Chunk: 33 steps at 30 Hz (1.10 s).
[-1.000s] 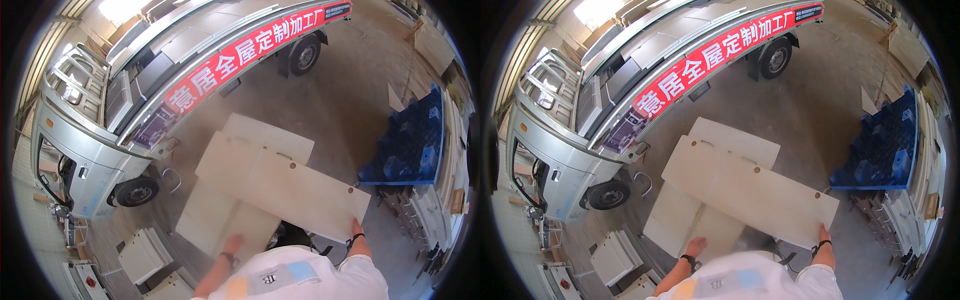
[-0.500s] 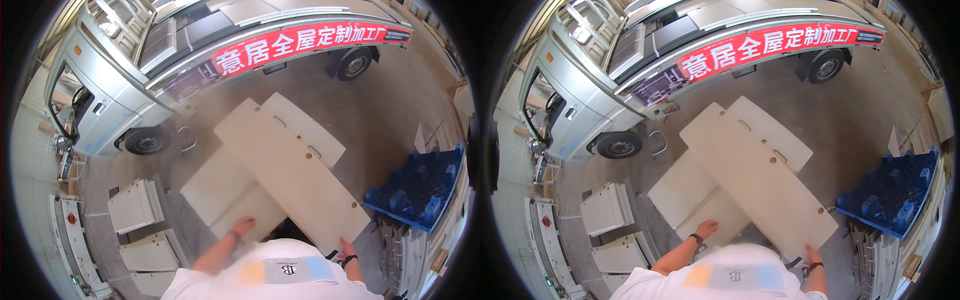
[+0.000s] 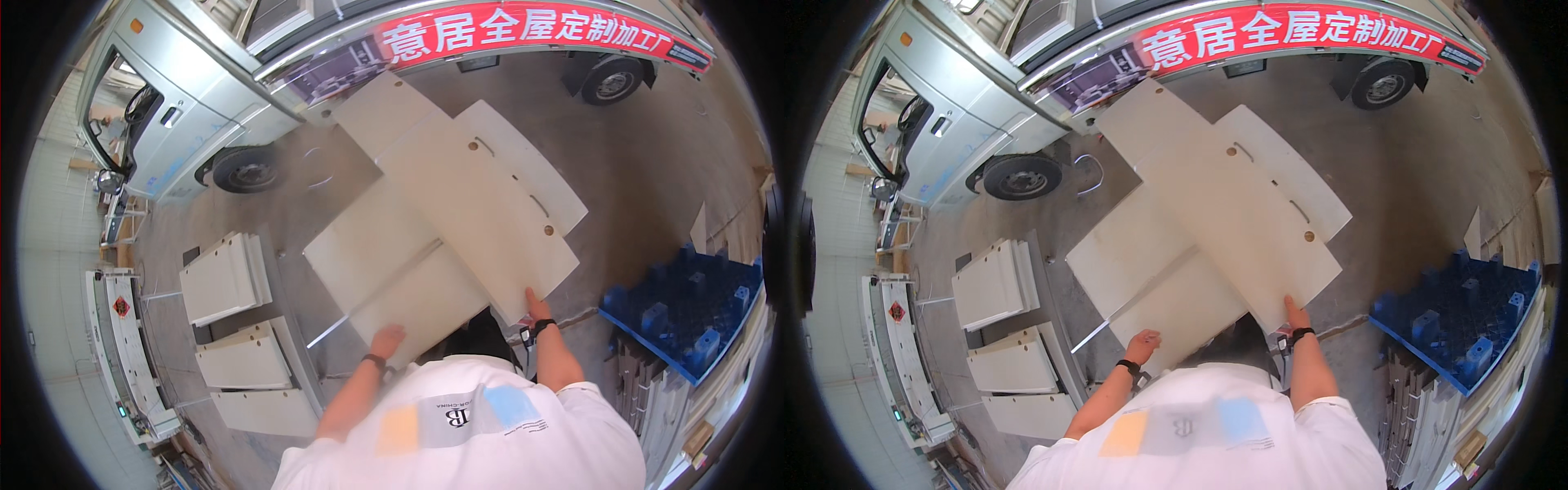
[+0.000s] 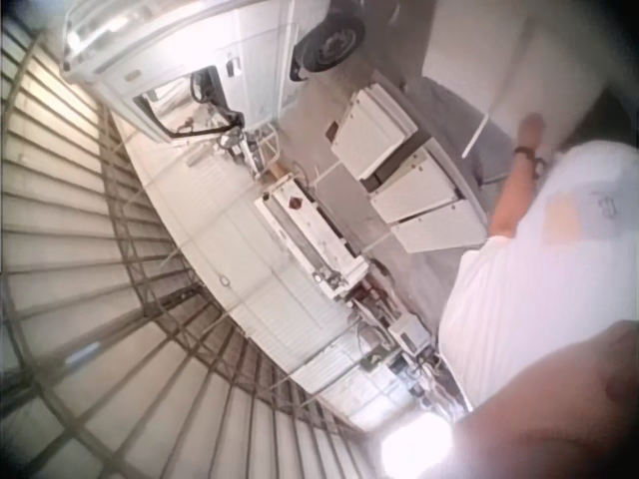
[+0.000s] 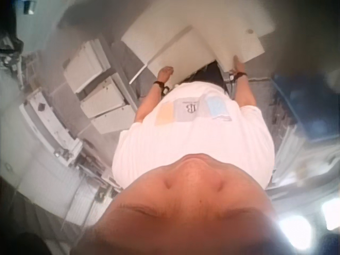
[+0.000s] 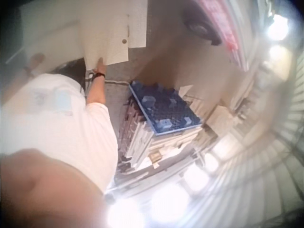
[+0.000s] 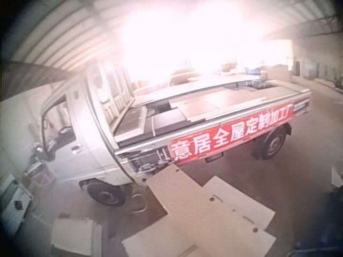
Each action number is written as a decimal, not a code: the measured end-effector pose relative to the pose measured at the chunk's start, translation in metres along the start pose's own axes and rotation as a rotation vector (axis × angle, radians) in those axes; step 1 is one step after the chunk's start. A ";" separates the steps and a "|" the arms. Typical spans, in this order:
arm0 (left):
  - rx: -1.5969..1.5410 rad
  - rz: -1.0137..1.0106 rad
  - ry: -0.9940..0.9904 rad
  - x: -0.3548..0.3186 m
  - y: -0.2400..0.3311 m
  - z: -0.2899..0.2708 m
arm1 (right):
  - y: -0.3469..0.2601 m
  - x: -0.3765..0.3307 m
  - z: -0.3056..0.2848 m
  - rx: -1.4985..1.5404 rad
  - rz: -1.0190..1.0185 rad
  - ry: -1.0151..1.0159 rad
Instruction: Moving and stacking rectangular furniture panels from the floor onto a truck bed.
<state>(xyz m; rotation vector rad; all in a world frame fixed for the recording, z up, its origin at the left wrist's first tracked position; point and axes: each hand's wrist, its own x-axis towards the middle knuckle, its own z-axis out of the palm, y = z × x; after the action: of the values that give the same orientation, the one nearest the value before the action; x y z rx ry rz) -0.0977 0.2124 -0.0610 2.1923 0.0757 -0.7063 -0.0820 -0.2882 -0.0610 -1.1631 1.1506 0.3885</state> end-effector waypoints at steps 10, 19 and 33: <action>-0.649 -0.622 0.713 0.001 -0.101 -0.025 | 0.023 0.008 -0.046 -0.827 -0.258 0.236; -0.773 -0.579 0.817 0.041 -0.106 -0.060 | -0.051 -0.089 -0.010 -0.842 -0.565 0.062; 0.460 0.504 0.486 -0.030 0.229 -0.124 | -0.159 -0.190 0.241 -1.091 -1.884 -0.512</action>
<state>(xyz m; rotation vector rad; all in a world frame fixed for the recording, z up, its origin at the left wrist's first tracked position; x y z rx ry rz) -0.0015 0.1542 0.1756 2.6249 -0.4158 0.1146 0.0789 -0.0891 0.1711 -2.3053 -1.0092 -0.2654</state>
